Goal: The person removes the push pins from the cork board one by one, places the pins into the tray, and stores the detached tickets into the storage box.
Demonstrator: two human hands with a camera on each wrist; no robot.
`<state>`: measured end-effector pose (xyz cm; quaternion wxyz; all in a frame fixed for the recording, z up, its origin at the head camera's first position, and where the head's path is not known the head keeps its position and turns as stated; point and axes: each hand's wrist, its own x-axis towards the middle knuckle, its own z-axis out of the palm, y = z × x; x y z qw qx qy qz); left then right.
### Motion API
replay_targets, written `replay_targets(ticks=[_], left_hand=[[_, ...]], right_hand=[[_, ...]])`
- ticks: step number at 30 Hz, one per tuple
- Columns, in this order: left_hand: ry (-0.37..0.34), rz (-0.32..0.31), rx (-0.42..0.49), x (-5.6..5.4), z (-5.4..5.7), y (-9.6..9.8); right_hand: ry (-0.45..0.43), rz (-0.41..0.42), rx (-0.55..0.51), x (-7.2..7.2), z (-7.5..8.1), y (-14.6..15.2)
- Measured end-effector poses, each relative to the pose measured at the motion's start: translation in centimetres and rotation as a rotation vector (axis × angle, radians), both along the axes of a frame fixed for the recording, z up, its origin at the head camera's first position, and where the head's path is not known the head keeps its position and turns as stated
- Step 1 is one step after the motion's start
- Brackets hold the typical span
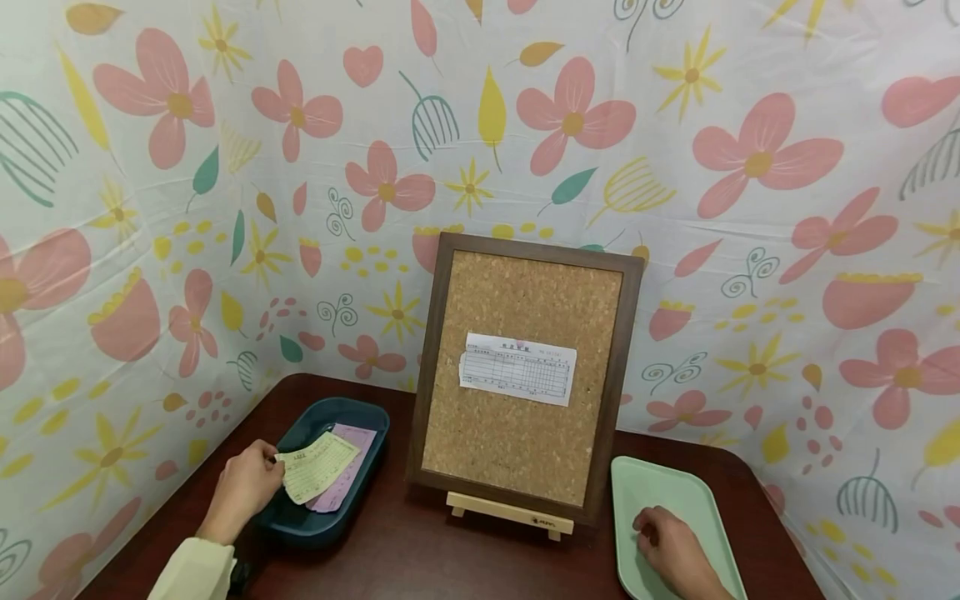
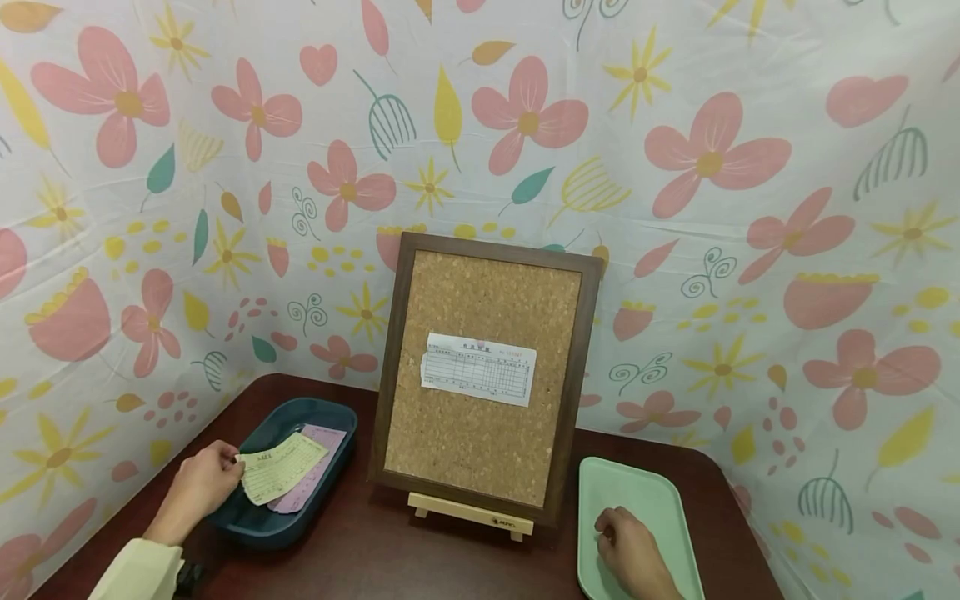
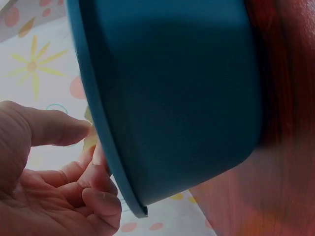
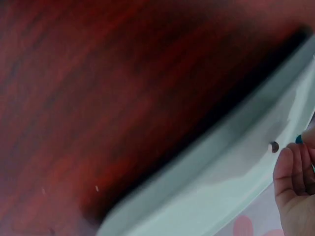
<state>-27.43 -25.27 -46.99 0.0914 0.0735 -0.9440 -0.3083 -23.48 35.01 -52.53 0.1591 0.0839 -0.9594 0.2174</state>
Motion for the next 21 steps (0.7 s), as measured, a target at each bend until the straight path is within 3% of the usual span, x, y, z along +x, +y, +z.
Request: replay_targets(ticks=[5, 9, 17, 21], left_hand=[[-0.021, -0.028, 0.003, -0.26, 0.0, 0.12], [-0.017, -0.032, -0.016, -0.21, -0.04, 0.08], [0.069, -0.039, -0.039, -0.1, 0.16, 0.29], [0.129, -0.057, -0.04, -0.32, 0.45, 0.9]], right_hand=[[-0.13, -0.029, -0.019, 0.3, -0.54, 0.04], [-0.148, -0.035, -0.01, 0.35, -0.86, 0.01], [-0.095, 0.017, -0.002, 0.58, -0.92, 0.03], [0.041, 0.014, -0.002, 0.37, -0.47, -0.46]])
